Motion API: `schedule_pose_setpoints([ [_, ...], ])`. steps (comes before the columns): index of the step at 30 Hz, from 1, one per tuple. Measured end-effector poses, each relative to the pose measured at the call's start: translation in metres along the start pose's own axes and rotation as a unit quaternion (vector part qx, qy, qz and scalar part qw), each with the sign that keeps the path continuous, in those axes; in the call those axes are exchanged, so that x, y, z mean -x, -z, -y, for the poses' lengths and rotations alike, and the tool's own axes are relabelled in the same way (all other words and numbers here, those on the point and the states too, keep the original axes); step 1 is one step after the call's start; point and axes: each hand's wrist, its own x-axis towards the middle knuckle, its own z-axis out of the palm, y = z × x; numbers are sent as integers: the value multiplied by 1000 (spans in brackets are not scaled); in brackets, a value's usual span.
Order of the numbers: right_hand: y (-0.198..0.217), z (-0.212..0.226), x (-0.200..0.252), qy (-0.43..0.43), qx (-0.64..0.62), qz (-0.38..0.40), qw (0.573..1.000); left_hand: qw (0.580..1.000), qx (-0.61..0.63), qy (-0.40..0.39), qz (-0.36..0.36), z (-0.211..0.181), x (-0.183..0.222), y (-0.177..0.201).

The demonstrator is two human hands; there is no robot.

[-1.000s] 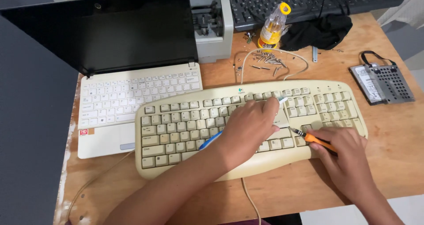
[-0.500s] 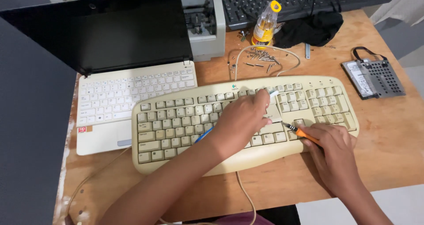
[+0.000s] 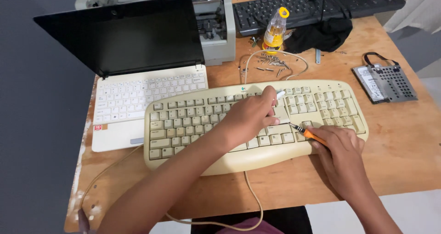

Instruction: Repairing and cleaning a computer keyboard using a screwdriver and a toothbrush

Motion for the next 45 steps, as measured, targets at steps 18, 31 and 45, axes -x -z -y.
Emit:
schedule_pose_setpoints([
  [18, 9, 11, -1, 7, -26, -18, 999, 998, -7, -49, 46, -1, -8, 8],
  [31, 16, 25, -3, 46, -59, -141, 987, 997, -54, 14, 58, -23, -2, 18],
  [45, 52, 69, -49, 25, -301, -188, 934, 999, -2, -37, 4, -5, 3, 6],
])
